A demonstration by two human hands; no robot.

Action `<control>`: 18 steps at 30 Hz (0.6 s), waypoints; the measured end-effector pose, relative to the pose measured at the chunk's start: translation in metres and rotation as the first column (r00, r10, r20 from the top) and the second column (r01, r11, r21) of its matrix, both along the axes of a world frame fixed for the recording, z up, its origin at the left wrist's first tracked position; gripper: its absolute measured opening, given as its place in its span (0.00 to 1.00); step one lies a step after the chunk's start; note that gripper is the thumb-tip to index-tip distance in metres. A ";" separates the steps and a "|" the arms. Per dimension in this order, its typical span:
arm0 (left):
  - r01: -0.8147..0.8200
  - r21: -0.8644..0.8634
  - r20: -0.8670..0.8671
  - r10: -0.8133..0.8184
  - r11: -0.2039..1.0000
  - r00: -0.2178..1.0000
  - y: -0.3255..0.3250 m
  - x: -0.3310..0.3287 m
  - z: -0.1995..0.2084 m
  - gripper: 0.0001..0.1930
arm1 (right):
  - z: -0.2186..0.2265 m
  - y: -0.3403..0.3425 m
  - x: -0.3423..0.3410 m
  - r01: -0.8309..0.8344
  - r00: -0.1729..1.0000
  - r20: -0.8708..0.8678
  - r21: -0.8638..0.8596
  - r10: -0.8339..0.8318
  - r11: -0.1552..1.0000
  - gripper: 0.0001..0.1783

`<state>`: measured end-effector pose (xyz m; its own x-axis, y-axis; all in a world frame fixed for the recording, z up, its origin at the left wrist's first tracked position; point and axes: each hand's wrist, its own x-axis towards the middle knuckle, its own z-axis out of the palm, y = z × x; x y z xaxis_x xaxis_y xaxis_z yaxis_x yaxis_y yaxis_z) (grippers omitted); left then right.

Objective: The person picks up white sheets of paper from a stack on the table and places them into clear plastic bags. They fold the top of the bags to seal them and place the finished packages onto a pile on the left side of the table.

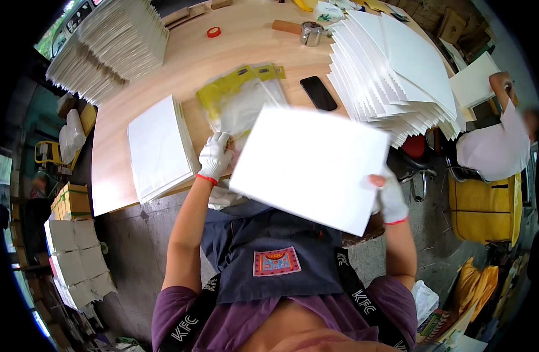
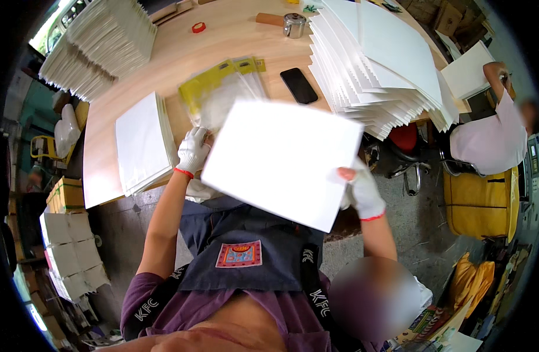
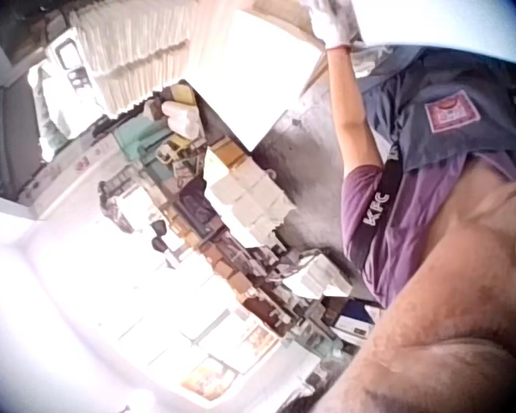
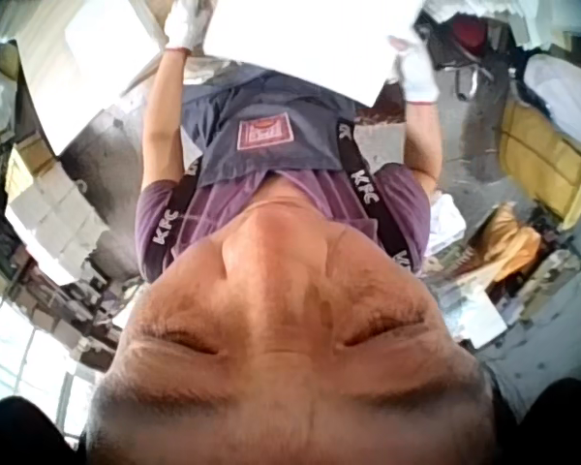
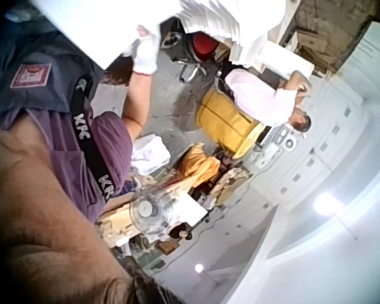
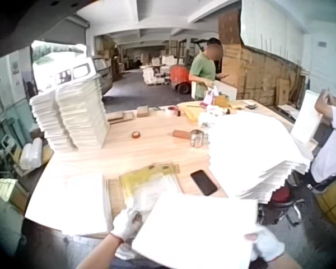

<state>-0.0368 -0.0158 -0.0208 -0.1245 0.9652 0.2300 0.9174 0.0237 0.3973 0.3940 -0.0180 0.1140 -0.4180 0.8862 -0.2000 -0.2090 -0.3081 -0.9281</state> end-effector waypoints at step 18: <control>0.133 0.060 0.243 -0.143 0.989 0.959 0.004 0.006 0.036 0.14 | -0.123 -0.023 -0.043 0.273 0.924 -0.113 -0.471 -0.365 0.839 0.13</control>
